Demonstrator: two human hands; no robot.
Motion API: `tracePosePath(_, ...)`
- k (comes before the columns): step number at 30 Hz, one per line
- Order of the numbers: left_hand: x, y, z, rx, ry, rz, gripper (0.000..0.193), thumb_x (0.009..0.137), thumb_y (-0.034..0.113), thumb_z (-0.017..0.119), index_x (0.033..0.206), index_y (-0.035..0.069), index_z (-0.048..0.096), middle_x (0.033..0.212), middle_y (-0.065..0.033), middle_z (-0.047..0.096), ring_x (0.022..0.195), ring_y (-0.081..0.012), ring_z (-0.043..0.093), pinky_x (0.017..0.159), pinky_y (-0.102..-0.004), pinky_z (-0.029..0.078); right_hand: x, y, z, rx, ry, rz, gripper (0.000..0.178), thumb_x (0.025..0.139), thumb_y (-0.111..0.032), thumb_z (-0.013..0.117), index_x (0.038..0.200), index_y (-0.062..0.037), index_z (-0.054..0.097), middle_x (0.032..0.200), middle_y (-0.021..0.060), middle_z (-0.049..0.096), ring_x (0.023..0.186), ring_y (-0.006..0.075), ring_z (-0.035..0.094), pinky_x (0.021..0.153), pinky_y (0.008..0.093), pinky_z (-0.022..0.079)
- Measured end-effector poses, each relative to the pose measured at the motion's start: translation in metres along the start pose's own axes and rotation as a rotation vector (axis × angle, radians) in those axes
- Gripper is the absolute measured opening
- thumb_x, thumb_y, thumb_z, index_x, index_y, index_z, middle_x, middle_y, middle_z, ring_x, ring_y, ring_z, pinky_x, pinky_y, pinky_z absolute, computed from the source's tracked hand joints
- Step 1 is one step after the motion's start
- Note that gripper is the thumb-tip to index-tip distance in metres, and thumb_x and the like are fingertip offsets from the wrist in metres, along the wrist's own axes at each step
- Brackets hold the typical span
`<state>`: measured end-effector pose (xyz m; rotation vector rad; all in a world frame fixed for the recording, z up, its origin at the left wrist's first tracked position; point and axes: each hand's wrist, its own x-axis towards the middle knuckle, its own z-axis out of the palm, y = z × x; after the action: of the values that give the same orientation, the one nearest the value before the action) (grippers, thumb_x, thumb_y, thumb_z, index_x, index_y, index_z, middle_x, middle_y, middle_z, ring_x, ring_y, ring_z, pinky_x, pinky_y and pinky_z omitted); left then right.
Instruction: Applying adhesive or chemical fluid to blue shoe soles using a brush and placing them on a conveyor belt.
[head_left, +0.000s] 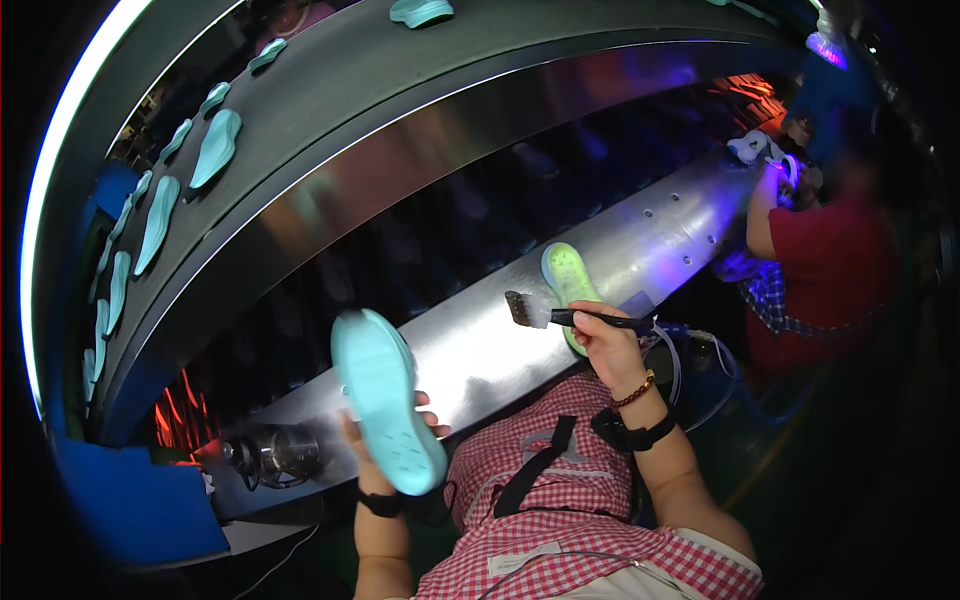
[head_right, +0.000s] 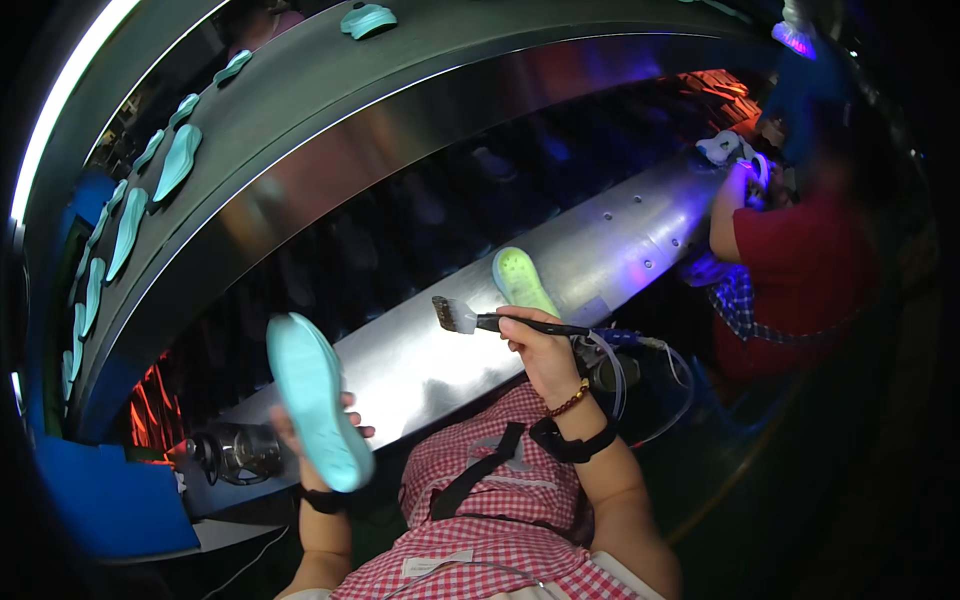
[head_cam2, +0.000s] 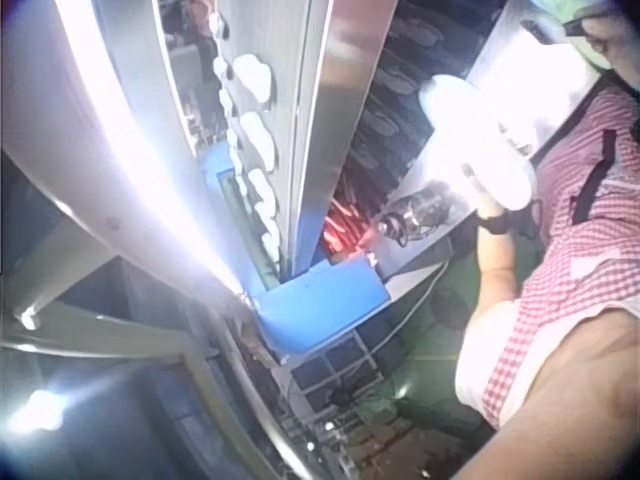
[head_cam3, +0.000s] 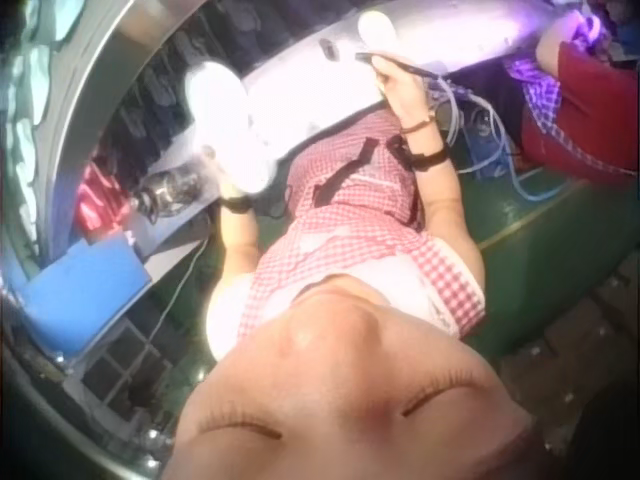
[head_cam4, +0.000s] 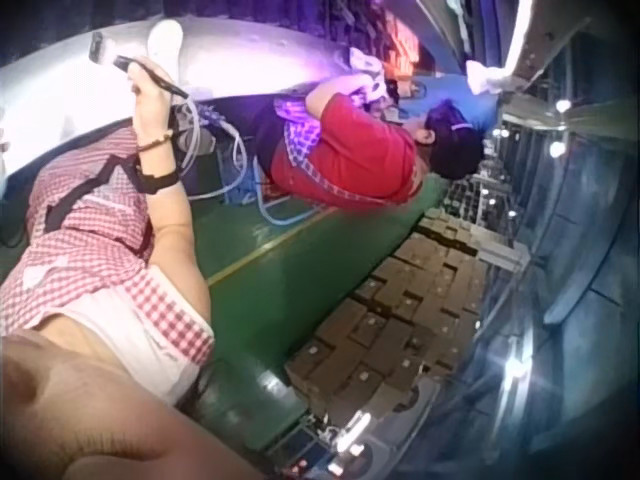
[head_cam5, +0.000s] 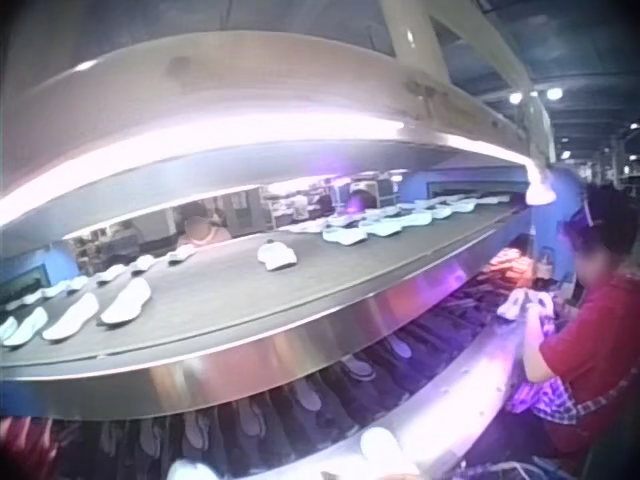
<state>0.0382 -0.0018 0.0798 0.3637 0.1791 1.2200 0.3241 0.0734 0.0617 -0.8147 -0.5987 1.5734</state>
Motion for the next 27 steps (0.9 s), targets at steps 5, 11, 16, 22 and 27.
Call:
tracePosePath(5, -0.012, -0.017, -0.061, 0.321, 0.244, 0.010, 0.074, 0.077, 0.058, 0.046, 0.127, 0.004, 0.035, 0.116, -0.0182, 0.049, 0.105, -0.0327, 0.049, 0.095, -0.0487, 0.034, -0.011, 0.042, 0.050, -0.065, -0.278, -0.001, 0.021, 0.074, -0.001, 0.062, 0.095, 0.0033, 0.061, 0.086, 0.0081, 0.062, 0.075, 0.0085, 0.055, 0.068, 0.0192, 0.043)
tracePosePath(11, -0.002, -0.023, -0.079, -0.032, 0.264, -0.008, 0.087, 0.074, 0.075, 0.017, 0.125, 0.008, 0.039, 0.111, -0.0167, 0.052, 0.099, -0.0336, 0.051, 0.091, -0.0529, 0.035, 0.010, 0.106, 0.080, -0.262, -0.415, 0.184, 0.023, 0.074, -0.003, 0.063, 0.096, 0.0031, 0.061, 0.087, 0.0085, 0.063, 0.078, 0.0106, 0.058, 0.072, 0.0211, 0.046)
tracePosePath(16, -0.004, -0.024, -0.097, -0.058, 0.279, 0.015, 0.079, 0.078, 0.070, 0.016, 0.120, 0.007, 0.042, 0.101, -0.0161, 0.055, 0.093, -0.0313, 0.054, 0.089, -0.0471, 0.038, 0.024, 0.135, 0.093, -0.365, -0.412, 0.178, 0.023, 0.075, -0.004, 0.062, 0.096, 0.0042, 0.061, 0.087, 0.0093, 0.063, 0.078, 0.0110, 0.058, 0.072, 0.0215, 0.047)
tracePosePath(22, -0.002, -0.032, -0.112, 0.012, 0.492, 0.176, 0.069, 0.083, 0.063, 0.017, 0.119, 0.009, 0.042, 0.110, -0.0109, 0.050, 0.102, -0.0248, 0.049, 0.090, -0.0385, 0.038, 0.014, 0.151, 0.109, -0.580, -0.410, 0.059, 0.020, 0.074, -0.006, 0.063, 0.093, -0.0003, 0.063, 0.081, 0.0079, 0.063, 0.072, 0.0104, 0.058, 0.064, 0.0205, 0.046)
tracePosePath(27, -0.005, -0.013, -0.127, 0.125, 0.542, 0.221, 0.065, 0.084, 0.062, 0.021, 0.111, 0.008, 0.047, 0.104, -0.0092, 0.053, 0.096, -0.0232, 0.052, 0.084, -0.0363, 0.042, -0.007, 0.157, 0.110, -0.933, -0.641, -0.418, 0.023, 0.068, -0.008, 0.064, 0.089, -0.0024, 0.065, 0.072, 0.0118, 0.062, 0.066, 0.0201, 0.058, 0.064, 0.0280, 0.045)
